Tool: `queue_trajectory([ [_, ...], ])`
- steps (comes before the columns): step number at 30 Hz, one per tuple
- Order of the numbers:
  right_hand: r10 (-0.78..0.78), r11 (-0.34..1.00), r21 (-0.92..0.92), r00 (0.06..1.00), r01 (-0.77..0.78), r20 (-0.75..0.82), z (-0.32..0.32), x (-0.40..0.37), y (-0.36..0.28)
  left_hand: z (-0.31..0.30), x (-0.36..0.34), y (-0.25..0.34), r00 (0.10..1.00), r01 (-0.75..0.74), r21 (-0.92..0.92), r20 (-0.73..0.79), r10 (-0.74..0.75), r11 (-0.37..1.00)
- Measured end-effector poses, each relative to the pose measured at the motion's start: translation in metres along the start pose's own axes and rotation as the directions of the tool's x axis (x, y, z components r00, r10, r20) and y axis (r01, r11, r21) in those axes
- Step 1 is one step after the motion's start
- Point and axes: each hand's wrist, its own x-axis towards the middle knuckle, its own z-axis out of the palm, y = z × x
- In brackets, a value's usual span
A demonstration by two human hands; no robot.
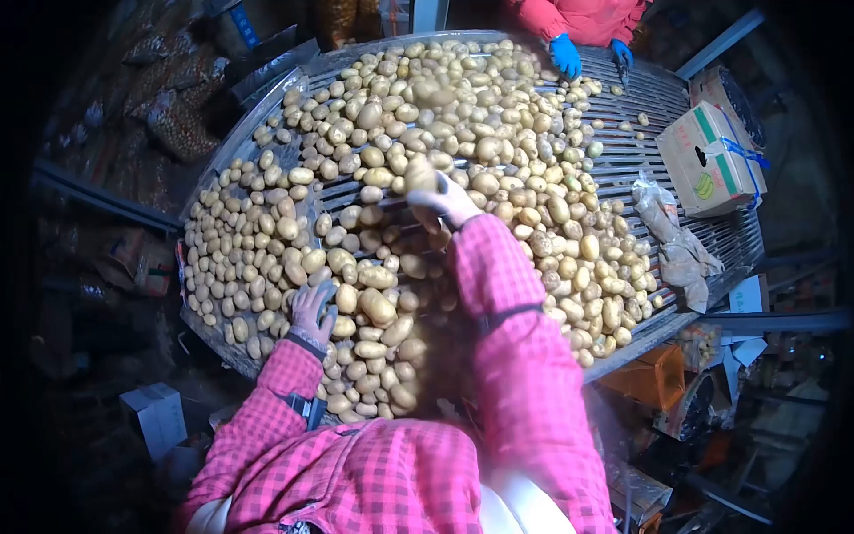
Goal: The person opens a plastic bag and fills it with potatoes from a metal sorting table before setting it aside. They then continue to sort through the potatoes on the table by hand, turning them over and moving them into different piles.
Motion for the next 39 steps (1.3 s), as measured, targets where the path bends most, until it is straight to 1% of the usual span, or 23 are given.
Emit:
queue_trajectory([
  [1, 0.004, 1.0, -0.002, 1.0, -0.004, -0.004, 0.006, -0.017, 0.007, 0.001, 0.0, -0.002, 1.0, 0.002, 0.016, -0.004, -0.002, 1.0],
  [2, -0.11, 0.886, 0.455, 0.994, 0.09, 0.019, 0.013, -0.036, 0.016, 0.003, -0.002, -0.003, 0.999, -0.011, 0.061, -0.032, 0.013, 0.998],
  [3, -0.232, 0.567, 0.809, 0.972, 0.156, -0.025, 0.015, -0.053, 0.02, 0.008, -0.001, -0.008, 0.998, -0.031, 0.044, -0.057, 0.033, 0.999],
  [4, -0.314, 0.456, 0.886, 0.947, 0.085, 0.071, 0.017, -0.069, 0.015, 0.011, 0.001, -0.013, 0.995, -0.058, 0.024, -0.079, 0.06, 0.998],
  [6, -0.33, 0.326, 0.928, 0.942, 0.179, -0.066, 0.02, -0.103, 0.012, 0.019, 0.002, -0.025, 0.992, -0.081, 0.059, -0.096, 0.086, 0.995],
  [8, -0.372, 0.313, 0.92, 0.922, 0.235, -0.109, 0.022, -0.141, 0.003, 0.02, 0.004, -0.027, 0.986, -0.114, 0.062, -0.111, 0.121, 0.991],
  [10, -0.319, 0.185, 0.931, 0.915, 0.315, -0.246, 0.015, -0.17, 0.01, 0.021, 0.007, -0.026, 0.982, -0.124, 0.061, -0.134, 0.131, 0.99],
  [11, -0.386, 0.179, 0.913, 0.88, 0.366, -0.277, 0.012, -0.188, 0.009, 0.019, 0.009, -0.024, 0.982, -0.133, 0.067, -0.122, 0.141, 0.989],
  [12, -0.387, 0.167, 0.899, 0.866, 0.404, -0.317, 0.007, -0.204, 0.012, 0.018, 0.01, -0.024, 0.96, -0.218, 0.079, -0.165, 0.228, 0.973],
  [16, -0.346, 0.067, 0.808, 0.773, 0.585, -0.531, -0.008, -0.269, 0.022, 0.02, 0.013, -0.026, 0.931, -0.299, 0.053, -0.2, 0.304, 0.953],
  [18, -0.217, 0.028, 0.717, 0.704, 0.697, -0.676, -0.01, -0.3, 0.025, 0.022, 0.015, -0.026, 0.93, -0.301, 0.04, -0.21, 0.302, 0.953],
  [20, -0.157, 0.016, 0.638, 0.632, 0.77, -0.759, -0.009, -0.331, 0.029, 0.027, 0.016, -0.03, 0.95, -0.238, 0.019, -0.205, 0.237, 0.971],
  [23, -0.29, 0.032, 0.606, 0.588, 0.795, -0.756, -0.012, -0.371, 0.043, 0.024, 0.019, -0.015, 0.994, -0.058, 0.063, -0.088, 0.063, 0.996],
  [24, -0.183, 0.043, 0.546, 0.544, 0.837, -0.819, -0.009, -0.38, 0.047, 0.026, 0.02, -0.008, 0.996, 0.011, 0.147, -0.087, 0.001, 0.989],
  [26, -0.324, 0.144, 0.454, 0.476, 0.879, -0.818, -0.016, -0.398, 0.069, 0.025, 0.021, 0.016, 0.997, 0.055, 0.164, -0.066, -0.045, 0.985],
  [28, -0.317, 0.097, 0.444, 0.45, 0.891, -0.835, -0.029, -0.407, 0.104, 0.033, 0.025, 0.019, 0.999, 0.019, 0.119, -0.045, -0.014, 0.993],
  [29, -0.314, 0.073, 0.438, 0.438, 0.896, -0.843, -0.033, -0.411, 0.114, 0.036, 0.024, 0.02, 0.998, -0.01, 0.193, -0.057, 0.021, 0.981],
  [30, -0.034, 0.092, 0.38, 0.384, 0.921, -0.923, -0.027, -0.419, 0.127, 0.039, 0.023, 0.021, 0.996, -0.038, 0.266, -0.069, 0.058, 0.963],
  [32, 0.29, 0.044, 0.386, 0.357, 0.922, -0.888, -0.031, -0.427, 0.166, 0.042, 0.021, 0.018, 0.99, -0.072, 0.212, -0.107, 0.096, 0.975],
  [35, 0.629, -0.059, 0.301, 0.27, 0.952, -0.729, -0.028, -0.441, 0.196, 0.028, 0.017, 0.027, 0.998, -0.054, 0.171, 0.0, 0.055, 0.984],
  [36, 0.637, -0.02, 0.231, 0.191, 0.973, -0.747, -0.035, -0.454, 0.195, 0.03, 0.018, 0.018, 0.999, -0.048, 0.19, 0.001, 0.049, 0.981],
  [38, 0.638, 0.064, 0.076, 0.018, 0.995, -0.77, -0.045, -0.484, 0.138, 0.033, 0.019, 0.011, 1.0, -0.024, 0.193, 0.006, 0.023, 0.981],
  [39, 0.406, 0.007, 0.032, 0.026, 0.999, -0.914, -0.103, -0.502, 0.188, 0.025, 0.02, 0.025, 0.996, 0.019, 0.205, 0.08, -0.036, 0.979],
])
